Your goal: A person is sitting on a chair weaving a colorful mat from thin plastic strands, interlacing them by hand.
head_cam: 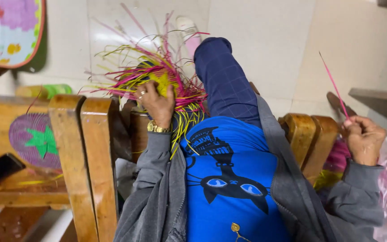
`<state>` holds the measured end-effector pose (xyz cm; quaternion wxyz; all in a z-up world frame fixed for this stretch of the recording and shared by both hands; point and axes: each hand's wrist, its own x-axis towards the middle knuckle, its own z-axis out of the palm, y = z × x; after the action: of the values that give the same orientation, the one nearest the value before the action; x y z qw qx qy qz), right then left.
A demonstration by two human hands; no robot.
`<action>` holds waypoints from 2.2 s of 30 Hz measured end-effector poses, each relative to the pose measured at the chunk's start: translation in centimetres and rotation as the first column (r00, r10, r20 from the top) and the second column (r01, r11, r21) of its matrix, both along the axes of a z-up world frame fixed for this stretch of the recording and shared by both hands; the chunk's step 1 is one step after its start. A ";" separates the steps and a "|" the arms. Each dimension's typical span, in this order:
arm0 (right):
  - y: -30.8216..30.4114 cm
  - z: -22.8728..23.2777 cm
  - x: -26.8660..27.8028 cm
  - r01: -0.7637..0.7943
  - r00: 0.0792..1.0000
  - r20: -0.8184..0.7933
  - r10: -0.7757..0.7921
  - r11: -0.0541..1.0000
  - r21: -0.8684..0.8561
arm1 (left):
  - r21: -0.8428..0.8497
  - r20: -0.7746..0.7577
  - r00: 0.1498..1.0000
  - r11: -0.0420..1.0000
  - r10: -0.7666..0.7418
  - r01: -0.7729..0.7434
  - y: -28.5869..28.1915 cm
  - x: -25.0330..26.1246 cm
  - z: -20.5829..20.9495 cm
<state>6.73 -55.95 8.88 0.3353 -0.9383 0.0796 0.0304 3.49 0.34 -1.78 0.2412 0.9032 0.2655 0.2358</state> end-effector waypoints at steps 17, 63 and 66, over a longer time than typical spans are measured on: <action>40.7 -2.5 7.4 -0.986 -0.069 0.490 0.869 0.016 -0.166 | -0.856 0.170 0.983 0.482 -0.074 0.184 -1.1 -4.6 5.6; 43.8 -0.6 6.5 -0.936 0.133 0.549 0.825 -0.078 0.344 | -0.047 0.175 0.984 0.999 0.023 -0.015 -3.0 -5.3 10.0; 43.5 0.2 6.4 -0.927 0.161 0.532 0.832 -0.056 0.370 | 0.055 0.126 0.983 0.988 0.135 -0.143 -1.4 -7.1 7.3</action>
<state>13.13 -12.41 9.10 0.5318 -0.5813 -0.5836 0.1967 -3.65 -1.03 5.48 0.2110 0.8736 0.3047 0.3154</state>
